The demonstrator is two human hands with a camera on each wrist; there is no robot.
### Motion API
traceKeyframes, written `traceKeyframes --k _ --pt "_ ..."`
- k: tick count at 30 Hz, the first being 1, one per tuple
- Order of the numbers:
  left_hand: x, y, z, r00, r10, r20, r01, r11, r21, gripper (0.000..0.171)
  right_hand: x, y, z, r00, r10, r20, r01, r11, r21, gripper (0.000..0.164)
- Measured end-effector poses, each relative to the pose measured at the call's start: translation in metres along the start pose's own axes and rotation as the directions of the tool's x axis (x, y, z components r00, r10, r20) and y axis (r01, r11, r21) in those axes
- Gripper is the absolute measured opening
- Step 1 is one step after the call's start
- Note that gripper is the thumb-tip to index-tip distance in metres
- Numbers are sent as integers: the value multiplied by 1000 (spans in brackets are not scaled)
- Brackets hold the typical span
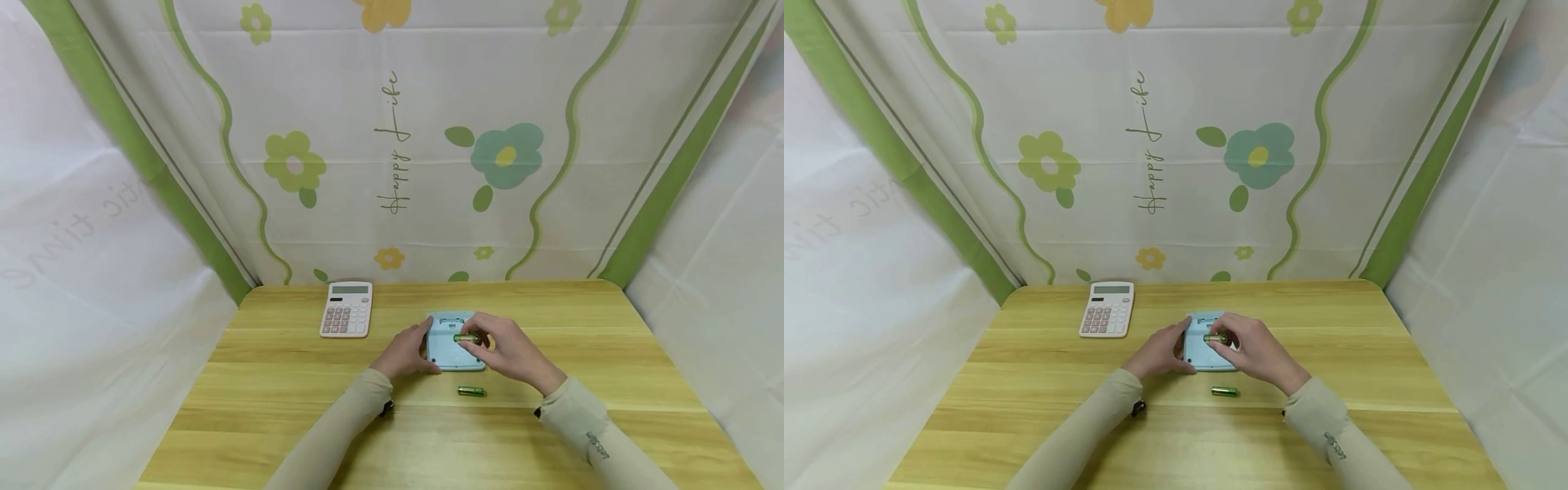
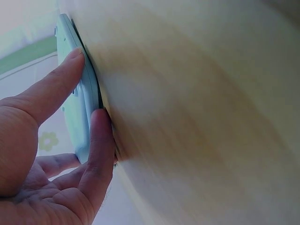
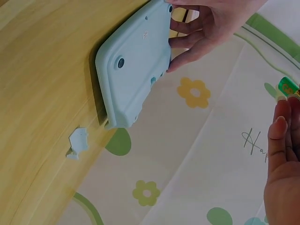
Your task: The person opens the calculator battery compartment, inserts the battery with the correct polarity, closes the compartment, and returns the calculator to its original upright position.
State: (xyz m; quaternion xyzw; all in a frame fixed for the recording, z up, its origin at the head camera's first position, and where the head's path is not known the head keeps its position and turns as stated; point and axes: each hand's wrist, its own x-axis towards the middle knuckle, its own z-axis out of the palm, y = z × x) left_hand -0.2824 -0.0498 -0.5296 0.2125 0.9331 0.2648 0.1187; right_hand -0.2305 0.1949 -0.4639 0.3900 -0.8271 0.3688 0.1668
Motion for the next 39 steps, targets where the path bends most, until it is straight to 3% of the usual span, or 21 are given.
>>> traceKeyframes --k 8,13,20,30,33,39 --pt "-1 2 2 1000 -3 3 3 1000 -1 113 0 4 1 997 -71 -40 70 997 -33 29" --pt "-1 1 2 1000 8 -5 -8 1000 -15 113 -1 6 1 996 -61 -60 58 997 -42 27" --pt "0 -3 2 1000 4 -3 -4 1000 -21 114 2 15 2 992 66 -110 -72 996 -48 20" --pt "2 -3 0 1000 -19 -1 19 1000 -7 115 20 44 9 941 302 -154 -309 951 -18 19" --pt "1 -2 1 1000 -20 3 20 1000 -3 114 22 52 14 929 334 -156 -338 941 1 17" --pt "-1 -1 0 1000 -7 3 7 1000 -10 114 26 65 23 929 335 -159 -344 938 -33 16"
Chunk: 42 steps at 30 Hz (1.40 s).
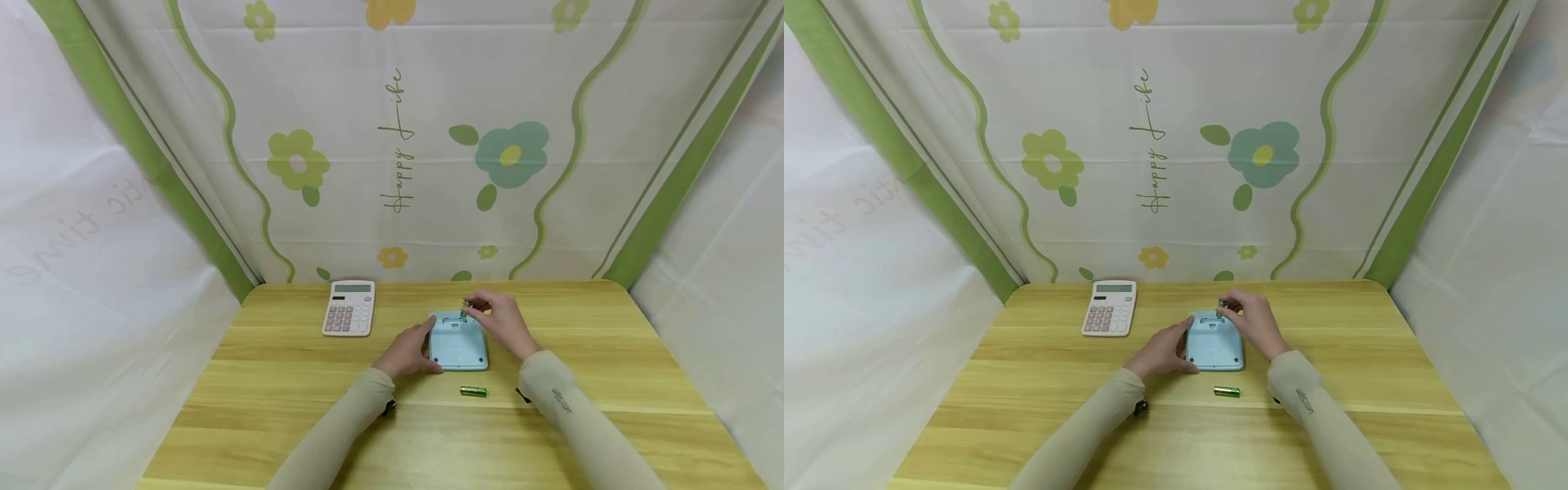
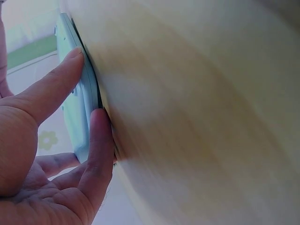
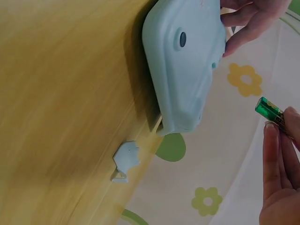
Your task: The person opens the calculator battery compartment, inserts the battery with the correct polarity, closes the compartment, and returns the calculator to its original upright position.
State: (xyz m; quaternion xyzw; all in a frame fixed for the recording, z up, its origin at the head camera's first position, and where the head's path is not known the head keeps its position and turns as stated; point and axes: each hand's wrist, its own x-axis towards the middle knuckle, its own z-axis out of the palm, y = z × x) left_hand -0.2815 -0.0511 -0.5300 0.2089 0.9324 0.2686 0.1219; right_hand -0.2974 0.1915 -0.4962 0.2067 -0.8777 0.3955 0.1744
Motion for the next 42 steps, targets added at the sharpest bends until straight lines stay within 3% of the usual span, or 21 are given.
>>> traceKeyframes --k 13,22,29,37,42 --pt "-2 3 -2 1000 17 -4 -17 1000 0 114 13 14 23 993 -15 120 20 999 -37 26" --pt "-2 4 -3 1000 26 -2 -26 1000 -5 114 17 16 37 964 -63 258 97 988 -119 31" --pt "-1 2 -2 999 33 -10 -33 999 4 114 17 14 38 947 -77 311 140 972 -188 30" --pt "1 2 1 999 34 -14 -34 998 45 114 13 14 36 919 -184 349 300 900 -315 27" --pt "1 4 0 1000 25 -13 -25 998 53 113 10 17 34 902 -228 368 351 883 -313 30"
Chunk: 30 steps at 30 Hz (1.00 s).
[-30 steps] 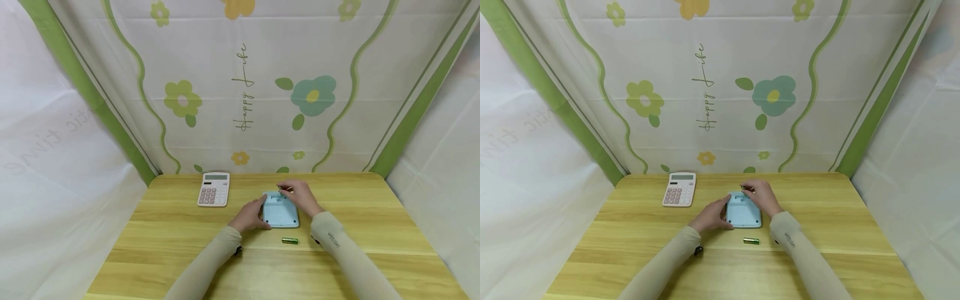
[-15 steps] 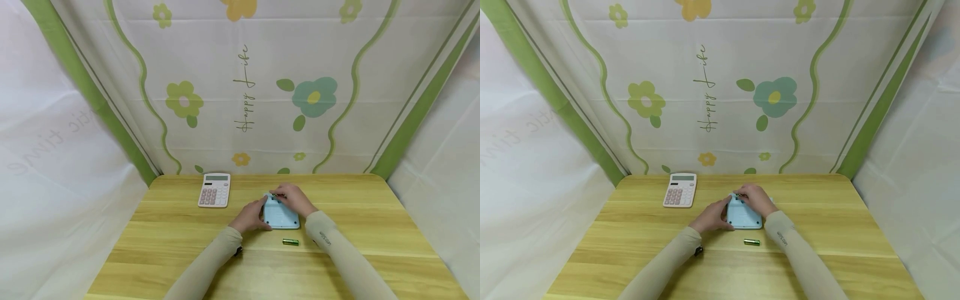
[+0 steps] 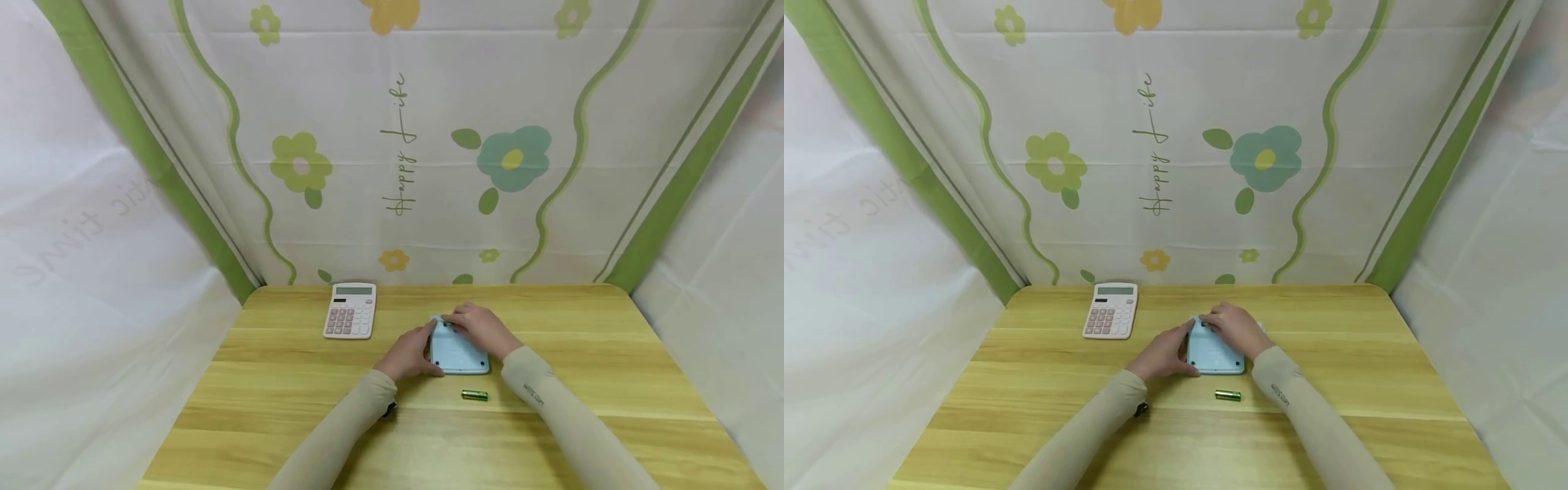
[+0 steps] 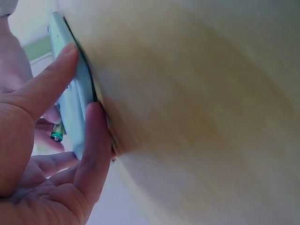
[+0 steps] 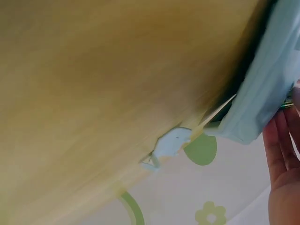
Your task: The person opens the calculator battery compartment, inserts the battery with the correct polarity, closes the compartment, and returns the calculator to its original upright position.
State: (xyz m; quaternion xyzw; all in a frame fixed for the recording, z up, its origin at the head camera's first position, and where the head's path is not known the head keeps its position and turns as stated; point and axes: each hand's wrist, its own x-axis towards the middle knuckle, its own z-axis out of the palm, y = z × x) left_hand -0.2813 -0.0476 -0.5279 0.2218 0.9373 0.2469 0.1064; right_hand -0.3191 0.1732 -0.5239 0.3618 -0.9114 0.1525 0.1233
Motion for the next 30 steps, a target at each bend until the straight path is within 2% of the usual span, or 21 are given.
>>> traceKeyframes --k 8,19,30 --pt "2 8 -4 1000 11 15 -12 999 52 113 -4 10 2 998 -13 61 13 1000 -4 39" --pt "-1 9 -3 1000 19 18 -21 996 85 113 -9 9 2 998 -44 36 45 999 -22 41" --pt "-2 9 -2 1000 18 9 -19 994 109 113 -9 9 6 998 -9 63 8 1000 27 39"
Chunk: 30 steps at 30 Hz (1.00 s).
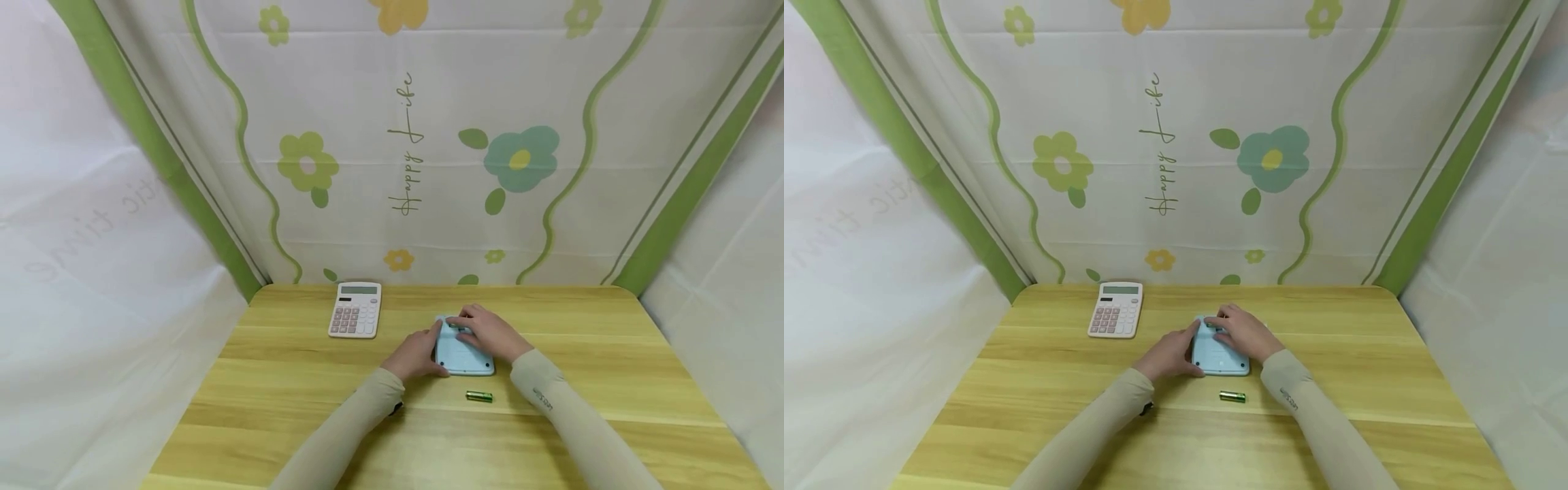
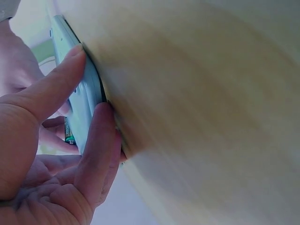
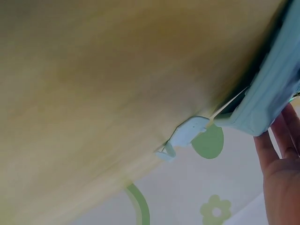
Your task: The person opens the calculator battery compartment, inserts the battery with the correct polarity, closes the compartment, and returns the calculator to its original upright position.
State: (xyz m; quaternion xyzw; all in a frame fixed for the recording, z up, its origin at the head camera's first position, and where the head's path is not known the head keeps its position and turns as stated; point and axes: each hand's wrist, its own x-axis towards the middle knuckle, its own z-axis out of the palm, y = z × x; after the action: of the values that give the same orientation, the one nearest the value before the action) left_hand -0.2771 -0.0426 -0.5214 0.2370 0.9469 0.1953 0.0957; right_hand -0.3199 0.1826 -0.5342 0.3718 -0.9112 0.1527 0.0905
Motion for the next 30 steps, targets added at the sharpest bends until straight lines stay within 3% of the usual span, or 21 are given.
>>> traceKeyframes --k 22,30 --pt "-1 1 -2 1000 -14 15 15 1000 -24 113 -3 0 1 1000 15 0 -15 1000 7 41" --pt "-1 1 -2 1000 -19 18 20 999 -44 113 -2 1 2 1000 28 2 -28 998 56 44"
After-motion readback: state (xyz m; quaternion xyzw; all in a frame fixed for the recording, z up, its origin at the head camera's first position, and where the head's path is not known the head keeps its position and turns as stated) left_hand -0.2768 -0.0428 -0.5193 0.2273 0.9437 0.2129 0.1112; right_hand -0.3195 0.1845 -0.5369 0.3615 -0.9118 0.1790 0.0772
